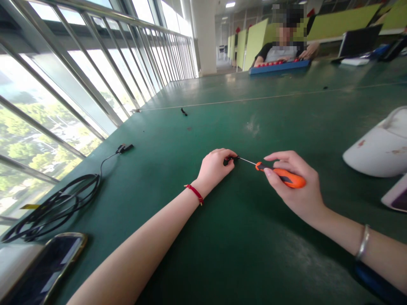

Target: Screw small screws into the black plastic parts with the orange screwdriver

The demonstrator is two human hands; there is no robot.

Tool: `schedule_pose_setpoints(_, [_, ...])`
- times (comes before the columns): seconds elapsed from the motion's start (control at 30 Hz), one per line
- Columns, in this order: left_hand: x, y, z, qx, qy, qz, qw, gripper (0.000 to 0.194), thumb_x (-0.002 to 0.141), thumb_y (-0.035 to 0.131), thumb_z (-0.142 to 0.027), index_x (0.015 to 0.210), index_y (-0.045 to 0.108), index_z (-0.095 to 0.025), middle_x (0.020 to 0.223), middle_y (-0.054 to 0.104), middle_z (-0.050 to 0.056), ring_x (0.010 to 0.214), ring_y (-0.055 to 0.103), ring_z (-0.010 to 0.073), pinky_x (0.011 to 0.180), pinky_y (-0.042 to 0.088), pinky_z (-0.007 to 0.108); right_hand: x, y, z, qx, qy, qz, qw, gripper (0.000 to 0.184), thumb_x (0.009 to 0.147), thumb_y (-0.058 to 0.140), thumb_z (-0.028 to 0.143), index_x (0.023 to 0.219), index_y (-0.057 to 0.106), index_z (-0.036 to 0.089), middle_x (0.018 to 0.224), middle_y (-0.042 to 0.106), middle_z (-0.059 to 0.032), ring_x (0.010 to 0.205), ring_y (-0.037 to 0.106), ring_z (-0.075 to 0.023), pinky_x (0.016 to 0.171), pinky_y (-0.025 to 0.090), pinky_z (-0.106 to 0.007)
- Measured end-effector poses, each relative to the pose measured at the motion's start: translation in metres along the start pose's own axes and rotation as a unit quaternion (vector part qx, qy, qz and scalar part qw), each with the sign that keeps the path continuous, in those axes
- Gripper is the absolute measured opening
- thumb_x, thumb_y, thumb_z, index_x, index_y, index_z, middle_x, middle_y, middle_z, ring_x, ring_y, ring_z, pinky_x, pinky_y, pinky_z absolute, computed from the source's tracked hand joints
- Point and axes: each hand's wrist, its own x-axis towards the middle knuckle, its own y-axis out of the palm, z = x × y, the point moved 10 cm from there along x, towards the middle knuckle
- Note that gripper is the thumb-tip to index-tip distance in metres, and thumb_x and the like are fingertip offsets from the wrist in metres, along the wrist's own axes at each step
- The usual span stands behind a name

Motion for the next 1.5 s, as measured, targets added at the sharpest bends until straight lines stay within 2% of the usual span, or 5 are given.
schedule_pose_setpoints(0.2, [0.000, 0.000, -0.001, 0.001, 0.006, -0.002, 1.000, 0.023, 0.078, 0.051, -0.014, 0.092, 0.067, -0.021, 0.090, 0.069, 0.000, 0.082, 0.062, 0.0154, 0.076, 0.049, 0.027, 0.001, -0.001, -0.001, 0.042, -0.003, -0.011, 0.999, 0.032, 0.074, 0.061, 0.021, 0.104, 0.052, 0.022, 0.072, 0.055, 0.0012, 0.066, 0.056, -0.0144, 0.065, 0.048, -0.031])
schedule_pose_setpoints(0.4, [0.000, 0.001, 0.000, 0.002, -0.002, 0.005, 1.000, 0.023, 0.078, 0.051, -0.015, 0.093, 0.067, -0.021, 0.091, 0.069, 0.000, 0.083, 0.062, 0.0156, 0.077, 0.050, 0.027, 0.000, 0.001, -0.001, -0.005, 0.009, 0.007, 1.000, 0.014, 0.077, 0.061, 0.026, 0.089, 0.056, 0.022, 0.061, 0.057, 0.0026, 0.063, 0.057, -0.0146, 0.065, 0.046, -0.031])
schedule_pose_setpoints(0.6, [0.000, 0.000, -0.002, 0.007, 0.004, 0.002, 1.000, 0.023, 0.078, 0.051, -0.014, 0.093, 0.067, -0.021, 0.092, 0.069, 0.000, 0.084, 0.062, 0.0159, 0.078, 0.050, 0.028, 0.000, -0.002, 0.000, 0.043, -0.008, -0.011, 0.999, 0.033, 0.073, 0.063, 0.022, 0.104, 0.052, 0.023, 0.072, 0.055, 0.0011, 0.066, 0.056, -0.0148, 0.065, 0.048, -0.031])
schedule_pose_setpoints(0.8, [0.000, -0.001, -0.002, 0.009, 0.000, 0.006, 1.000, 0.023, 0.078, 0.052, -0.014, 0.093, 0.067, -0.021, 0.091, 0.069, 0.000, 0.084, 0.062, 0.0159, 0.078, 0.051, 0.028, 0.000, 0.003, -0.001, -0.004, 0.007, 0.012, 1.000, 0.013, 0.077, 0.062, 0.027, 0.088, 0.057, 0.023, 0.065, 0.060, 0.0014, 0.063, 0.058, -0.0152, 0.064, 0.047, -0.032])
schedule_pose_setpoints(1.5, [0.000, 0.000, -0.001, 0.006, -0.001, 0.009, 1.000, 0.023, 0.078, 0.051, -0.014, 0.093, 0.067, -0.021, 0.092, 0.069, 0.001, 0.084, 0.062, 0.0158, 0.078, 0.051, 0.028, 0.001, 0.000, -0.002, 0.023, 0.010, -0.002, 1.000, 0.028, 0.074, 0.063, 0.025, 0.101, 0.053, 0.024, 0.065, 0.054, 0.0024, 0.060, 0.055, -0.0144, 0.061, 0.048, -0.031])
